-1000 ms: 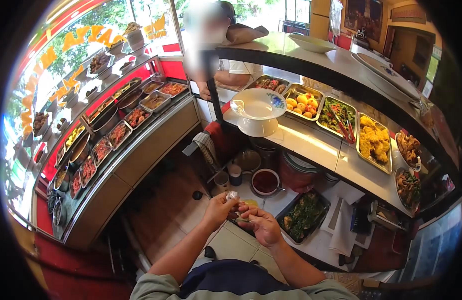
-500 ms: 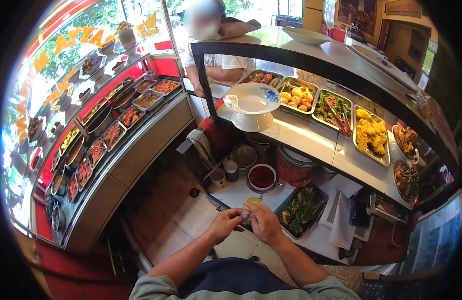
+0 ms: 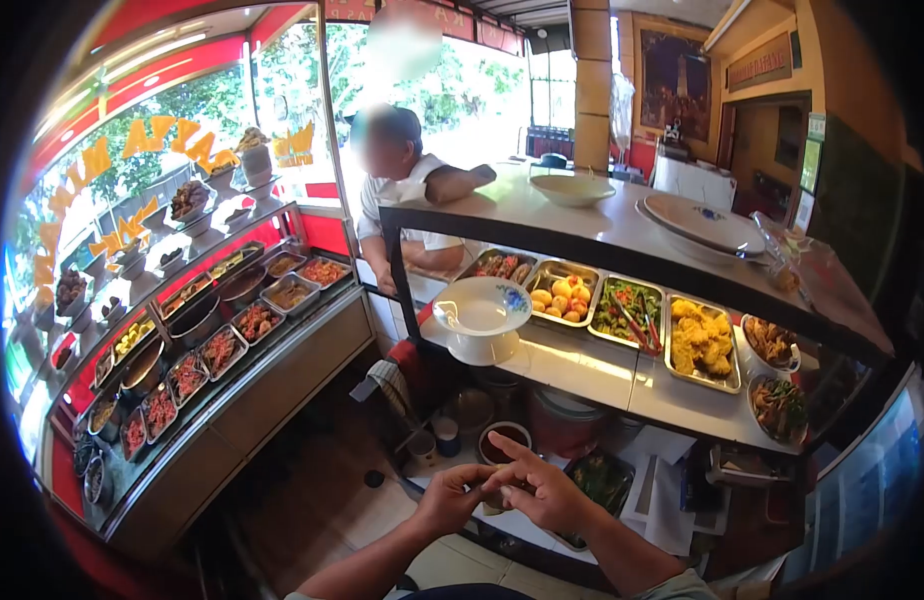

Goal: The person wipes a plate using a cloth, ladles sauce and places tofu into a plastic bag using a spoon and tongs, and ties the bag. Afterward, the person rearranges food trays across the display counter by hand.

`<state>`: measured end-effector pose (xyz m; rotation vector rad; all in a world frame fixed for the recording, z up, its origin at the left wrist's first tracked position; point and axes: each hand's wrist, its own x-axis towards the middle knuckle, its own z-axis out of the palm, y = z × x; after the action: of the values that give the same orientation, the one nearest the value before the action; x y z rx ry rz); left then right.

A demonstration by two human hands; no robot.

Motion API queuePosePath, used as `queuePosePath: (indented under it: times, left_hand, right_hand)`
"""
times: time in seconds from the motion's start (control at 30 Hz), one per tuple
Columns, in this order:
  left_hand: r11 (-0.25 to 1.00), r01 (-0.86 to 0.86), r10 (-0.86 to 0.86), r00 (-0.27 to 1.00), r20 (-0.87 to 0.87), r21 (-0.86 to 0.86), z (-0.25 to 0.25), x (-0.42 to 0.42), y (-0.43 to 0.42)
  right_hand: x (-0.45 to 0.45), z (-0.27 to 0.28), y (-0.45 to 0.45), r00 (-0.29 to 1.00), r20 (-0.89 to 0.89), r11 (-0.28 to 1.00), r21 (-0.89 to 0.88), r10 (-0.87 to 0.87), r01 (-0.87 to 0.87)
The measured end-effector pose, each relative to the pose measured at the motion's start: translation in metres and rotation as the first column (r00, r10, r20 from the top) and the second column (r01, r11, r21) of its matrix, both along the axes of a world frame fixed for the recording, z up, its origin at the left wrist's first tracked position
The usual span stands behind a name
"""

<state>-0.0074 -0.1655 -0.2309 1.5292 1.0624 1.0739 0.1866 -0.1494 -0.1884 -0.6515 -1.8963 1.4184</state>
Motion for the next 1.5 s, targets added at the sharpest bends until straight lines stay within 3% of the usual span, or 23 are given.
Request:
queuePosePath:
  times: [0.07,0.13,0.17,0.3,0.37,0.43,0.47,0.5,0.57,0.6,0.63,0.67,0.77,0.83,0.9,0.93,1.0,1.07,1.17,1.27,1.33,1.4,1.5]
  left_hand:
    - [0.997,-0.043,0.041,0.999,0.035,0.065,0.014,0.010,-0.004]
    - [0.990,-0.102,0.104,0.995,-0.009,0.094,0.027,0.015,-0.009]
    - [0.989,-0.103,0.104,0.995,-0.007,0.104,0.033,0.018,-0.011]
    - [0.963,-0.192,0.192,0.981,0.017,0.188,0.066,0.021,-0.009]
    - [0.962,-0.195,0.170,0.976,0.140,0.192,0.093,0.016,-0.001]
    - [0.984,-0.128,0.082,0.944,0.319,0.126,0.142,0.000,0.008]
    - [0.977,-0.126,0.068,0.950,0.303,0.174,0.169,-0.008,0.014]
    - [0.967,-0.123,0.055,0.956,0.288,0.221,0.199,-0.017,0.020]
    - [0.936,-0.114,0.033,0.970,0.242,0.333,0.261,-0.031,0.035]
    - [0.921,-0.149,0.084,0.979,0.188,0.361,0.289,-0.036,0.043]
    - [0.868,-0.106,0.003,0.978,0.207,0.486,0.302,-0.043,0.064]
    - [0.901,-0.122,0.018,0.969,0.245,0.416,0.327,-0.046,0.071]
    - [0.862,-0.095,-0.041,0.966,0.256,0.499,0.365,-0.052,0.121]
    - [0.861,-0.043,-0.126,0.947,0.295,0.507,0.365,-0.051,0.175]
    - [0.767,-0.043,-0.195,0.935,0.298,0.640,0.359,-0.043,0.225]
    - [0.878,-0.023,-0.176,0.913,0.368,0.478,0.356,-0.035,0.216]
    - [0.636,-0.112,-0.039,0.983,0.177,0.763,0.328,-0.023,0.255]
    - [0.847,-0.029,-0.166,0.934,0.316,0.531,0.311,-0.013,0.255]
    - [0.869,0.116,-0.312,0.883,0.351,0.480,0.281,-0.018,0.241]
    - [0.836,0.225,-0.413,0.858,0.305,0.500,0.264,-0.028,0.236]
    - [0.811,0.290,-0.471,0.839,0.274,0.508,0.253,-0.035,0.231]
    - [0.770,0.359,-0.498,0.855,0.144,0.527,0.246,-0.042,0.227]
    - [0.775,0.408,-0.531,0.835,0.147,0.483,0.248,-0.050,0.226]
  right_hand:
    - [-0.001,0.007,-0.004,0.998,0.042,0.993,0.117,-0.040,0.035]
    - [-0.004,0.020,-0.013,0.976,0.080,0.784,0.610,-0.201,0.112]
    - [-0.006,0.022,-0.013,0.975,0.030,0.718,0.681,-0.221,0.142]
    - [0.003,0.049,-0.014,0.944,-0.055,0.673,0.688,-0.324,0.271]
    - [0.018,0.071,-0.016,0.877,-0.161,0.612,0.659,-0.453,0.437]
    - [0.031,0.102,-0.014,0.841,-0.182,0.566,0.666,-0.509,0.487]
    - [0.035,0.113,-0.012,0.809,-0.200,0.528,0.668,-0.552,0.525]
    - [0.037,0.118,-0.009,0.802,-0.206,0.517,0.669,-0.560,0.533]
    - [0.036,0.125,-0.002,0.840,-0.102,0.680,0.540,-0.532,0.496]
    - [0.031,0.130,0.001,0.833,-0.107,0.668,0.547,-0.542,0.505]
    - [0.026,0.134,0.004,0.844,-0.069,0.686,0.549,-0.532,0.477]
    - [0.021,0.139,0.007,0.853,-0.030,0.704,0.550,-0.521,0.450]
    - [0.003,0.151,0.022,0.865,0.023,0.690,0.614,-0.502,0.384]
    - [-0.010,0.152,0.033,0.877,0.028,0.692,0.627,-0.479,0.358]
    - [-0.024,0.148,0.044,0.862,0.005,0.674,0.625,-0.508,0.394]
    - [-0.029,0.146,0.049,0.854,-0.011,0.665,0.623,-0.520,0.413]
    - [-0.036,0.143,0.058,0.829,0.008,0.669,0.595,-0.559,0.445]
    - [-0.039,0.142,0.067,0.803,0.026,0.670,0.568,-0.595,0.478]
    - [-0.037,0.155,0.079,0.669,0.008,0.546,0.583,-0.743,0.601]
    - [-0.023,0.184,0.106,0.475,-0.177,0.167,0.786,-0.862,0.596]
    - [-0.016,0.205,0.131,0.391,-0.236,0.075,0.768,-0.890,0.636]
    - [-0.006,0.222,0.162,0.231,-0.145,-0.001,0.849,-0.962,0.528]
    - [0.008,0.231,0.204,0.144,-0.022,0.031,0.932,-0.989,0.361]
